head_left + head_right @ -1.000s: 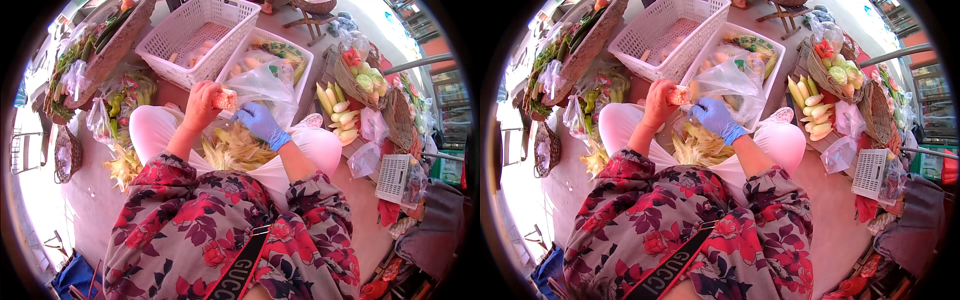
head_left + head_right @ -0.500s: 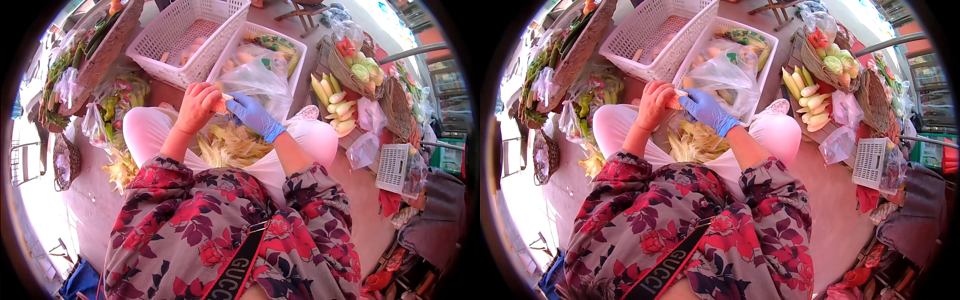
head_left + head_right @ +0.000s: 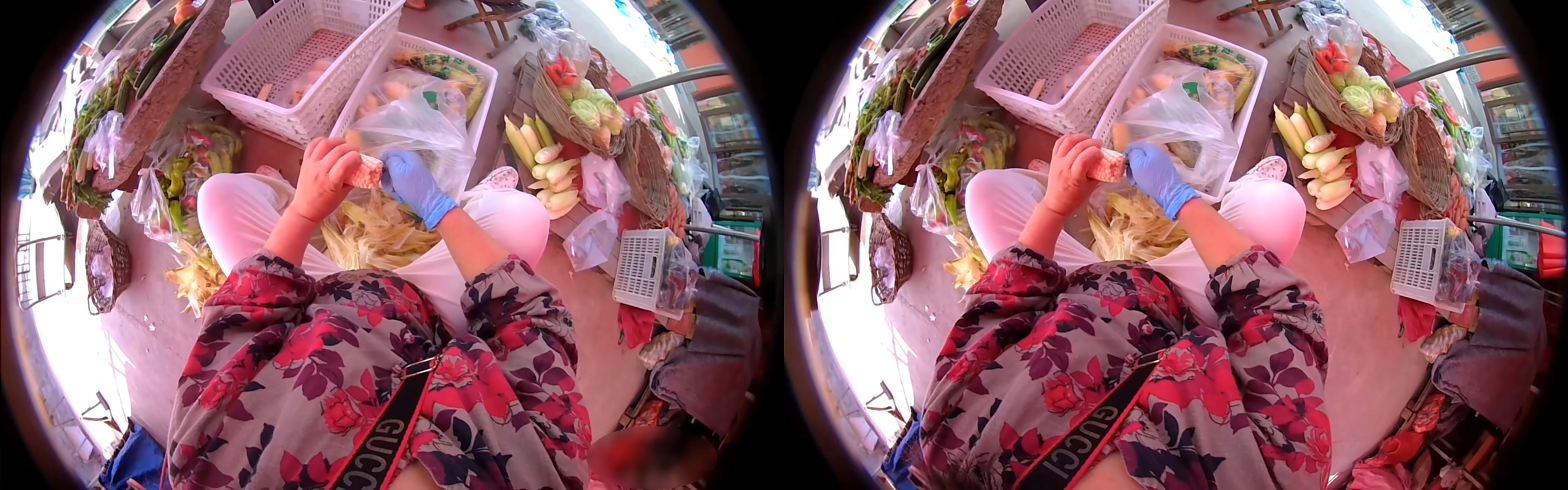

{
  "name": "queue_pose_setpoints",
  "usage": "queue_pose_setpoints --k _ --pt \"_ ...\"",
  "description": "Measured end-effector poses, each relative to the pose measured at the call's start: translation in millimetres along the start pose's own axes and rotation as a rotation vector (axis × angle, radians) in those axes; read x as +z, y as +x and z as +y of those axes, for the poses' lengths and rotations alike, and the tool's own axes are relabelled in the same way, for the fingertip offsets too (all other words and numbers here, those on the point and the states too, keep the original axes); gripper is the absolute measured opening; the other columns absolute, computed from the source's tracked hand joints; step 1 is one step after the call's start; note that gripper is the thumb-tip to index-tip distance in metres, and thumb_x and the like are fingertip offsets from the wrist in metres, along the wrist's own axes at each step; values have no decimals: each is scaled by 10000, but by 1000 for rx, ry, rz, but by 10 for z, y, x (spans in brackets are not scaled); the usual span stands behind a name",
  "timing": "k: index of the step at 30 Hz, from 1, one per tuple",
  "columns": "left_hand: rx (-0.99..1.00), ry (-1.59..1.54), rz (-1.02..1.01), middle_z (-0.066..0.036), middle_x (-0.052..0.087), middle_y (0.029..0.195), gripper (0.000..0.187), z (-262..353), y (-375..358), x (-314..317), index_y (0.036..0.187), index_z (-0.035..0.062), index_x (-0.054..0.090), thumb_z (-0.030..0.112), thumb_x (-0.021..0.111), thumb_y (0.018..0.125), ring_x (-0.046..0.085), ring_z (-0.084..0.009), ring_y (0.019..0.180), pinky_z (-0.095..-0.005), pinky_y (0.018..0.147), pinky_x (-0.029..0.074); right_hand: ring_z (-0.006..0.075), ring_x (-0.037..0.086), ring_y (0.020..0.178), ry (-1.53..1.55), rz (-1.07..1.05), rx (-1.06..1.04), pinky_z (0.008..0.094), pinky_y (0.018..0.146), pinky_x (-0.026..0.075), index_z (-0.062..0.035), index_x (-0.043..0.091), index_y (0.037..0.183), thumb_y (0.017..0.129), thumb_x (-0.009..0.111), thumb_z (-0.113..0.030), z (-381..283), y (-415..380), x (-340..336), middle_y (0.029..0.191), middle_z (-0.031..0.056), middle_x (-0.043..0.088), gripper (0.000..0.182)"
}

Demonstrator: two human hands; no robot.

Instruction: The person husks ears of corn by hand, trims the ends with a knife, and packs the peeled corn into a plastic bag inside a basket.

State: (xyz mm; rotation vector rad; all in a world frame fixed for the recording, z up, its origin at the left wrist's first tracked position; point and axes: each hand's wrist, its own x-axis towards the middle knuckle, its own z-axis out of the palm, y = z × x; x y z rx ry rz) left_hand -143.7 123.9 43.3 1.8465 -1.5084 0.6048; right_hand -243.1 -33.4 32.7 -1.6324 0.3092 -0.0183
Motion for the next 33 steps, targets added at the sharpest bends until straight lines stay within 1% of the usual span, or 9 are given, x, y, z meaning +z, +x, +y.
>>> queue_pose_setpoints --k 1,4,11,12,15,18,22,29,33 --pt "-33 -48 31 -28 581 945 416 4 2 13 958 112 492 80 678 586 546 -248 912 -391 819 410 147 535 558 120 1 63 304 535 432 15 550 881 888 378 -161 -39 1 -5 596 76 519 246" --pt "-123 -122 107 -54 583 952 457 -22 20 32 933 96 484 80 726 546 549 -274 924 -394 826 413 343 600 682 -70 -49 177 402 653 467 -24 610 881 858 464 -215 -39 -3 -14 745 196 623 242" --pt "-646 -544 205 -78 576 986 525 36 -35 24 1062 78 499 116 781 621 571 -235 919 -328 836 439 309 606 788 -1192 -168 -372 353 712 472 -88 625 1057 772 620 -388 -109 -217 101 821 156 626 414" --pt "-611 -540 208 -50 576 1017 521 -43 -66 46 1121 58 498 153 774 691 565 -167 927 -284 836 440 303 554 986 -1201 -287 -109 374 821 442 -88 616 1082 792 598 -330 -170 -204 96 979 181 607 378" --pt "-907 -1106 311 -28 570 1055 515 -96 -165 157 1153 40 491 170 756 731 552 -127 952 -277 845 439 310 553 1022 -834 -316 60 385 819 462 -93 555 1174 828 562 -316 15 -20 33 1122 193 548 411" --pt "-1027 -1329 301 -22 563 1075 483 -106 -109 52 1199 40 462 165 696 795 545 -116 978 -278 857 443 274 616 874 -762 94 -526 378 764 483 -54 511 1220 838 559 -230 266 51 45 1047 180 592 423" --pt "-1206 -1488 390 -28 555 1081 466 -89 -64 -14 1221 85 430 144 659 819 550 -131 991 -298 856 461 269 628 808 -399 -14 -100 351 736 485 -15 472 1239 811 625 -253 -121 -19 106 956 170 619 513" --pt "-986 -1367 -44 -23 520 1061 537 36 -91 6 1224 107 337 141 678 811 521 -106 995 -262 868 427 295 607 884 -381 30 -203 360 772 465 -17 487 1218 745 711 -268 -290 -83 167 1009 182 601 581" --pt "-905 -945 -435 -27 583 939 461 -151 25 -268 1119 63 476 240 729 777 552 -98 873 -245 778 453 281 589 863 -675 93 -426 352 756 471 -27 479 1244 714 730 -170 -330 -143 104 988 153 582 604"
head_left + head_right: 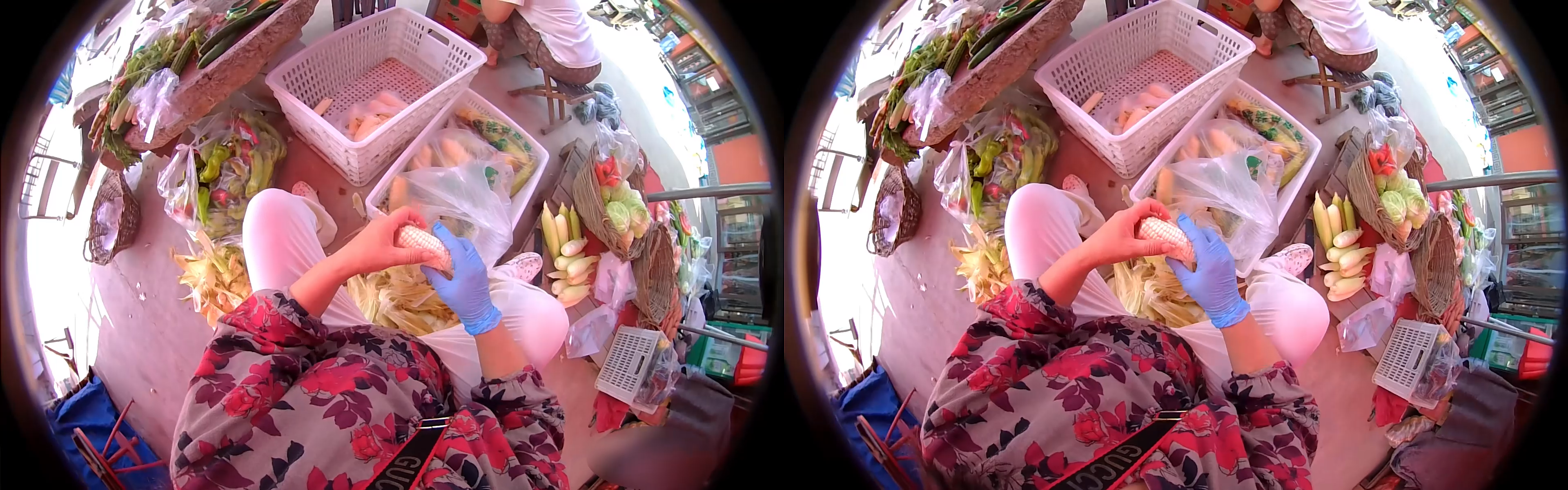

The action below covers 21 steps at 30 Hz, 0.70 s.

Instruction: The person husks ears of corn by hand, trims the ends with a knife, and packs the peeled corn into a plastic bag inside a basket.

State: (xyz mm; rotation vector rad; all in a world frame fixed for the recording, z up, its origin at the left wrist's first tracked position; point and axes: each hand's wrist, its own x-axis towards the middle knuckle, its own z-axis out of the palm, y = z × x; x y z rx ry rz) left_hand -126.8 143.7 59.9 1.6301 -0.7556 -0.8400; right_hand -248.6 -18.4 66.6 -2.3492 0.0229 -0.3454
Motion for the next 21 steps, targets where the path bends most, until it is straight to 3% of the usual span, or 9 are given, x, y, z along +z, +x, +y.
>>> queue_pose_setpoints --k 1,4,6,10,12,14,18,21 --pt "-22 -33 -54 -26 602 868 440 82 -13 -69 1060 50 542 277 753 748 550 -87 805 -239 740 459 268 586 857 -61 -21 -38 344 754 474 -23 475 1251 709 730 -137 -56 38 -41 982 142 576 609" --pt "-39 88 -124 -28 607 873 424 187 12 -387 1048 43 566 236 767 729 542 -70 800 -229 725 458 268 558 762 60 -6 48 347 680 471 -46 474 1260 715 728 -176 -63 105 -10 878 131 558 614" --pt "5 131 -28 -28 611 870 417 201 133 -784 1027 25 569 200 775 710 548 -72 790 -236 707 463 255 554 736 69 -21 138 337 659 473 -60 476 1265 741 699 -139 -21 168 -6 847 122 561 575" --pt "19 332 433 -42 615 870 405 157 823 -1891 1021 0 550 148 748 700 557 -81 782 -247 705 468 251 557 712 27 -70 237 338 643 470 -64 500 1244 753 675 -99 159 310 -14 820 122 569 522" --pt "-4 577 531 -77 625 877 424 -92 1423 -2452 1011 -4 546 204 739 696 585 -116 781 -250 720 473 258 558 729 30 -132 295 347 651 463 -66 508 1235 752 676 -104 225 369 -39 837 122 572 513" --pt "-62 771 495 -108 633 890 480 -593 2143 -2913 1009 -1 543 299 732 686 619 -148 742 -257 675 500 270 557 752 -37 -209 334 358 664 455 -70 512 1233 756 676 -123 319 420 -55 855 123 572 508" --pt "-586 588 187 -133 646 778 451 -1585 3391 -3144 862 -33 615 366 709 674 635 -181 572 -286 507 529 295 551 803 -107 -353 468 375 699 439 -77 512 1237 765 675 -164 480 529 -79 888 126 568 507" --pt "-709 540 203 -149 648 746 462 -2112 3934 -2940 831 -47 646 380 704 663 628 -212 533 -288 498 532 284 553 800 -97 -413 581 370 707 439 -84 495 1256 757 683 -169 603 647 -106 895 129 572 539"
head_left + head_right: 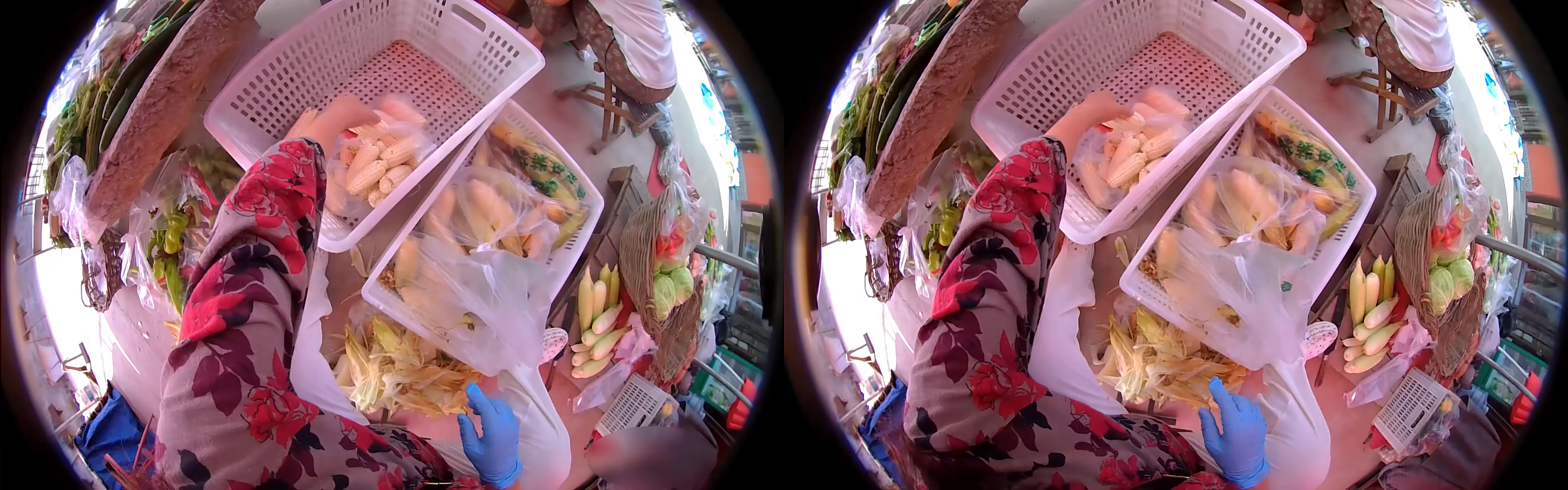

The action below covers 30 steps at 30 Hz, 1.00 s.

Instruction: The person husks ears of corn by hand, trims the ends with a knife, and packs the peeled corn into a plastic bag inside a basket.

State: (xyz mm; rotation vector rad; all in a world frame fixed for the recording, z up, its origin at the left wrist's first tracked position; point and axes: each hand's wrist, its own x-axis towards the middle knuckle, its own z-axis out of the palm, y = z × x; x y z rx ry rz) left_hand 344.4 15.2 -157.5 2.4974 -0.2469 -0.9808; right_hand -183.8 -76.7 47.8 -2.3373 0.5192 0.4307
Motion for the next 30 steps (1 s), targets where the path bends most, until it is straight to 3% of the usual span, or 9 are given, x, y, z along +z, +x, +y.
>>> queue_pose_setpoints --k 3,7,10,13,17,22,24,27,30 --pt "90 108 -22 -164 657 801 517 -63 475 378 892 -65 646 399 692 668 636 -225 555 -289 479 529 319 590 754 -19 28 9 393 667 465 -38 552 1170 806 630 -153 -131 282 -148 905 177 622 390" --pt "350 424 79 -118 641 784 354 -349 962 774 846 18 641 320 709 676 628 -198 729 -324 617 501 297 591 743 74 -48 105 385 656 469 -36 553 1163 805 613 -104 -41 462 -106 865 146 619 369" --pt "618 302 -10 -88 625 760 249 -427 1271 1014 832 64 634 259 706 695 604 -185 766 -309 684 475 295 594 750 112 -43 136 381 661 473 -41 554 1162 803 615 -101 25 580 -63 858 143 617 369" --pt "487 16 30 -65 626 757 204 -475 1365 1126 845 69 638 240 673 739 594 -171 739 -293 675 471 281 597 756 162 -26 129 371 666 476 -41 551 1166 807 605 -90 92 623 -31 856 142 618 367" --pt "96 -334 383 -67 670 854 280 -676 1462 805 922 105 654 328 655 753 631 -214 814 -323 753 484 246 579 732 255 -57 174 339 655 465 -25 543 1171 820 577 -60 119 662 2 828 130 605 354" --pt "-241 266 604 -159 586 1123 374 -1431 1594 418 1107 85 582 209 586 754 555 -313 1048 -383 905 440 220 550 709 304 -78 228 318 643 449 -11 538 1163 830 561 -44 148 674 52 800 114 582 335" --pt "-291 280 502 -177 486 1228 457 -1521 1425 349 1209 51 476 173 539 773 475 -333 1155 -433 943 408 222 556 717 301 -92 266 319 652 452 -14 540 1156 830 563 -44 100 704 47 808 116 584 328" --pt "-319 270 409 -181 496 1210 478 -1983 1659 450 1220 28 448 158 543 770 479 -328 1149 -435 954 398 225 566 729 286 -85 269 320 664 458 -21 540 1149 831 568 -49 37 828 21 818 119 586 320" --pt "-206 416 580 -194 500 1198 493 -2336 1828 692 1231 18 438 144 548 767 488 -342 1130 -446 945 403 231 575 737 273 -116 272 322 674 465 -28 538 1149 831 573 -57 40 891 8 825 121 586 321"
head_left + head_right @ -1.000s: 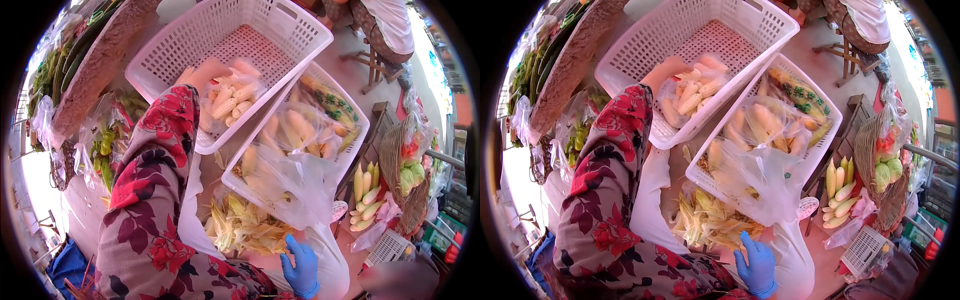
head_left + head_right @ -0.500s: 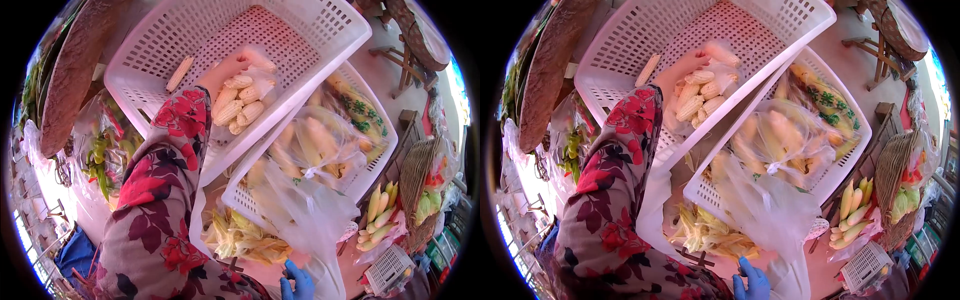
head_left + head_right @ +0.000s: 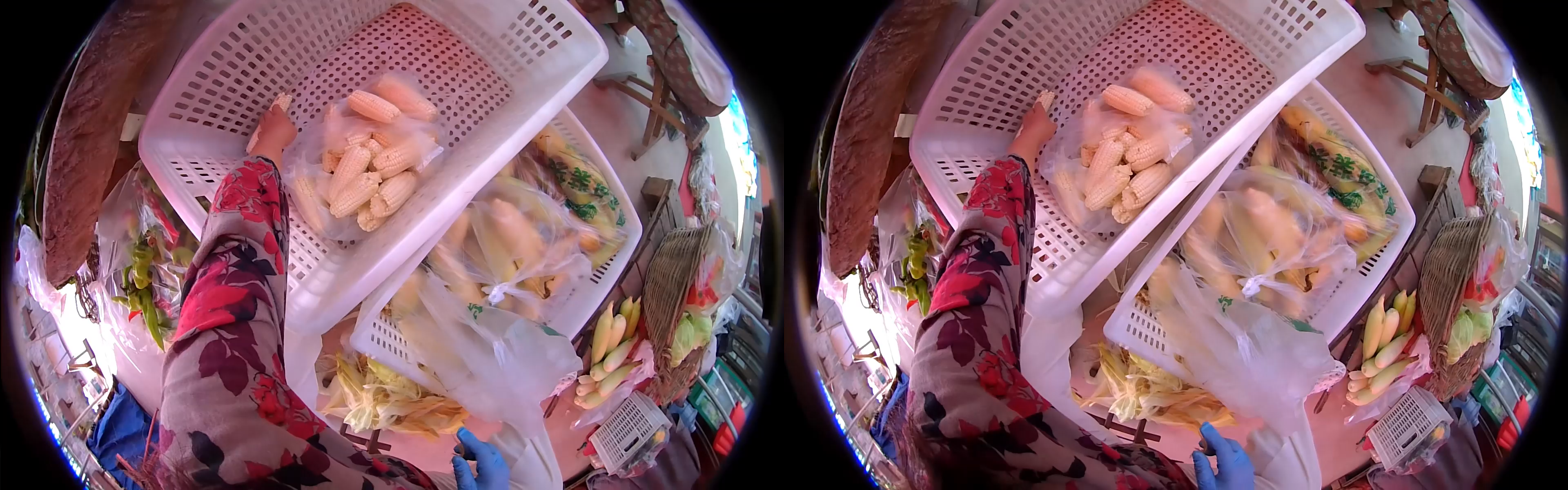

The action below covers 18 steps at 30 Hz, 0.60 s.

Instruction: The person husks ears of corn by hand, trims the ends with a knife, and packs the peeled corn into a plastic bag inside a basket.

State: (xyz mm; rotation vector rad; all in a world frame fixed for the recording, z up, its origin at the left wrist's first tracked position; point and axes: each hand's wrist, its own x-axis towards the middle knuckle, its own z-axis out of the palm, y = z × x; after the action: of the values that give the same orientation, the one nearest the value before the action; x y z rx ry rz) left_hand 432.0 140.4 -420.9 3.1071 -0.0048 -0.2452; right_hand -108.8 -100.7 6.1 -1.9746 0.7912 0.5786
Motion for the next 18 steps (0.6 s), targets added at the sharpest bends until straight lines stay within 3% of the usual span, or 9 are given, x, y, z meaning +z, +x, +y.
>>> queue_pose_setpoints --k 3,4,7,10,14,16,18 --pt "-171 -40 -100 -208 511 1173 520 112 -148 -375 1212 26 460 188 615 742 496 -372 1105 -456 938 403 237 578 736 2 -6 3 324 677 470 -33 536 1152 831 576 -63 -10 35 -15 824 121 586 325" --pt "-100 -15 -190 -225 522 1144 572 30 -160 -367 1167 30 492 250 701 682 497 -390 1092 -440 924 417 239 579 735 8 -1 -2 325 676 471 -35 536 1153 831 577 -65 -15 45 -11 822 120 586 326" --pt "-95 220 -211 -221 533 1142 625 192 -431 -598 1137 20 506 282 746 622 529 -348 1067 -405 901 435 240 578 730 15 0 -17 329 676 472 -41 539 1154 832 575 -63 41 46 -9 818 120 587 325" --pt "1 -95 -286 -205 557 1125 672 312 -360 -647 1172 9 485 271 734 605 568 -299 1017 -385 870 450 237 577 726 27 4 16 333 668 471 -48 542 1157 832 574 -61 33 57 -37 813 119 588 326" --pt "355 -790 -271 -141 590 1046 671 837 1 -951 1194 -6 460 209 691 601 584 -230 920 -338 824 452 238 577 711 31 2 16 337 653 469 -48 542 1165 834 574 -62 109 29 -18 806 117 589 333" --pt "556 -728 -477 -98 555 1045 614 1214 -34 -1263 1177 18 464 155 662 612 533 -175 951 -301 820 434 239 577 703 39 -6 19 337 646 468 -47 541 1168 835 574 -63 140 11 13 802 115 589 335" --pt "853 -495 -711 -118 545 1096 629 1441 -43 -1129 1147 10 504 230 699 591 526 -210 1015 -308 868 420 241 582 705 70 -13 25 335 651 472 -45 541 1168 835 576 -66 139 0 33 805 117 592 335"
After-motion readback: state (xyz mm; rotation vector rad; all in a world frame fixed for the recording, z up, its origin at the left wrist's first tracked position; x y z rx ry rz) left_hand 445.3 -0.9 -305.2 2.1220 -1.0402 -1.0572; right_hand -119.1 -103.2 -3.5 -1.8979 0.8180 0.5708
